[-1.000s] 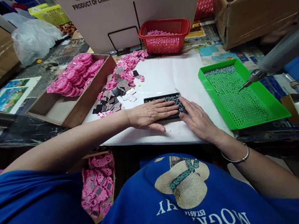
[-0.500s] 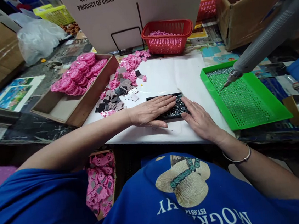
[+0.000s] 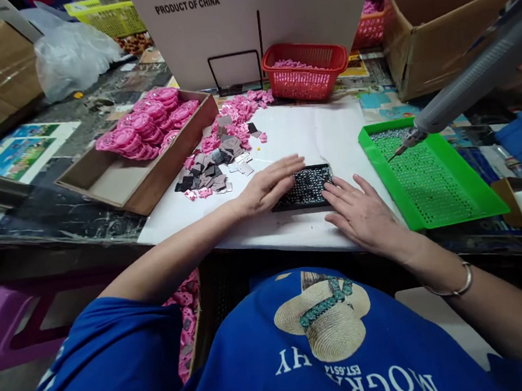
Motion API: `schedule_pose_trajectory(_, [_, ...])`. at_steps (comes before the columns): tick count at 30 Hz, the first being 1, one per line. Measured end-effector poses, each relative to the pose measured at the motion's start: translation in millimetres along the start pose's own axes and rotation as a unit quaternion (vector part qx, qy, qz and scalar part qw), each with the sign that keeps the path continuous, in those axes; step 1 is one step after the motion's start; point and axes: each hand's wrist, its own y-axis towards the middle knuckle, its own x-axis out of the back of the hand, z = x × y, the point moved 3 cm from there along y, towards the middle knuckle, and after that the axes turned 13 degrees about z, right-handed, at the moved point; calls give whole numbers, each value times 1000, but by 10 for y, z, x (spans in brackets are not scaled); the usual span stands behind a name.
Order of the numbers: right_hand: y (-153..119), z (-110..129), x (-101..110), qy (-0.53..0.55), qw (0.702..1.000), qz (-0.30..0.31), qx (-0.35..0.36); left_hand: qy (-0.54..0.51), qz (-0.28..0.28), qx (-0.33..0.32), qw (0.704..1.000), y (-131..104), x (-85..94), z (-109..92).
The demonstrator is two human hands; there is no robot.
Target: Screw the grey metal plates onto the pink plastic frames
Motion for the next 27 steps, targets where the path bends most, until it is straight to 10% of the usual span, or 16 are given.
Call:
schedule_pose_trajectory(3, [45, 0, 41, 11, 995, 65, 72, -41, -112, 90, 989, 25, -19, 71])
schedule_pose_trajectory(10, [515, 103, -38, 47, 971, 153, 176, -169, -143, 94, 971, 73, -126, 68])
schedule_pose_trajectory(27, [689, 116, -7, 58, 981, 169, 70, -296, -169, 152, 928, 87, -81, 294])
